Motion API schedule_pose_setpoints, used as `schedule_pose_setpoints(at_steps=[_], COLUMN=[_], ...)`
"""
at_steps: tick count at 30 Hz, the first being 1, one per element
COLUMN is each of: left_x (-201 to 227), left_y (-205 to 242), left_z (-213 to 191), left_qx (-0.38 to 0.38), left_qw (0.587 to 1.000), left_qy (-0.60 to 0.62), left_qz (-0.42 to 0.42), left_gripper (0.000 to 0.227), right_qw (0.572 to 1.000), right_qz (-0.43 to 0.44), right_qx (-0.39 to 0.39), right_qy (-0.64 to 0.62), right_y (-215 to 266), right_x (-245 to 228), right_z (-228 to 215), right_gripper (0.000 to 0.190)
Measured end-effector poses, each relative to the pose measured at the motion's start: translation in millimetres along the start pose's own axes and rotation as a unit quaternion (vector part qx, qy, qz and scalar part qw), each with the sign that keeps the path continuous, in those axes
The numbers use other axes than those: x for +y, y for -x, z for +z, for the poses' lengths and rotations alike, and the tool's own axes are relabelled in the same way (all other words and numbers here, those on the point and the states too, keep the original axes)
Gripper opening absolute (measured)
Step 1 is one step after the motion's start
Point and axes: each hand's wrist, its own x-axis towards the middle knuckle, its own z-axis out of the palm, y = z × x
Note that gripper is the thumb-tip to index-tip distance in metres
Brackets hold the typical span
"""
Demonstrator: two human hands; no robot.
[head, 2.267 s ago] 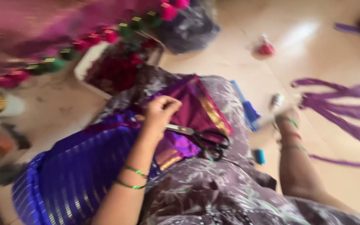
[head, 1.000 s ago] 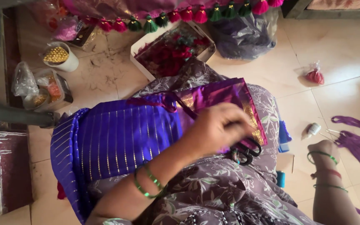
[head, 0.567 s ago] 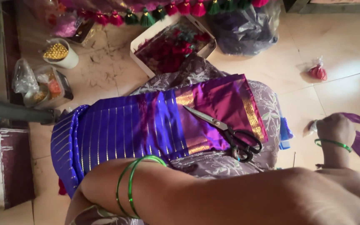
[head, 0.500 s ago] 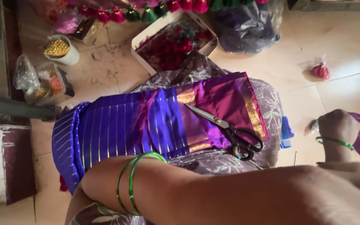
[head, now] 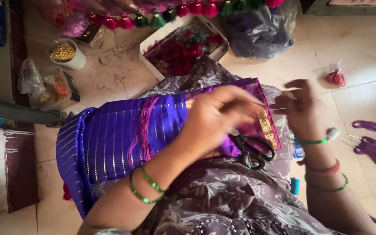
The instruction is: The recorder is attaching decorative tassels and ornaments to the edge of a purple and blue saree.
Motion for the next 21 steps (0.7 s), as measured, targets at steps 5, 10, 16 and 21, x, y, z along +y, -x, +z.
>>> schedule_pose_setpoints(at_steps=[5, 10, 16, 21], left_x=[-98, -111, -119, -134], left_y=[12, 15, 21, 25], left_z=[-61, -60, -65, -71], left_qx=[0.175, 0.221, 0.150, 0.122], left_qw=[0.978, 0.963, 0.980, 0.965], left_qy=[-0.049, -0.127, 0.007, 0.123], left_qz=[-0.103, -0.088, -0.134, -0.195], left_gripper=[0.008, 0.006, 0.004, 0.002], right_qw=[0.991, 0.978, 0.973, 0.966], right_qz=[0.003, -0.054, -0.083, -0.112], right_qx=[-0.130, -0.200, -0.215, -0.226], right_qy=[-0.024, 0.011, -0.014, 0.064], right_y=[15, 19, 14, 12], right_x=[-56, -74, -72, -72], right_z=[60, 85, 81, 73], right_gripper=[0.039, 0.046, 0.024, 0.020])
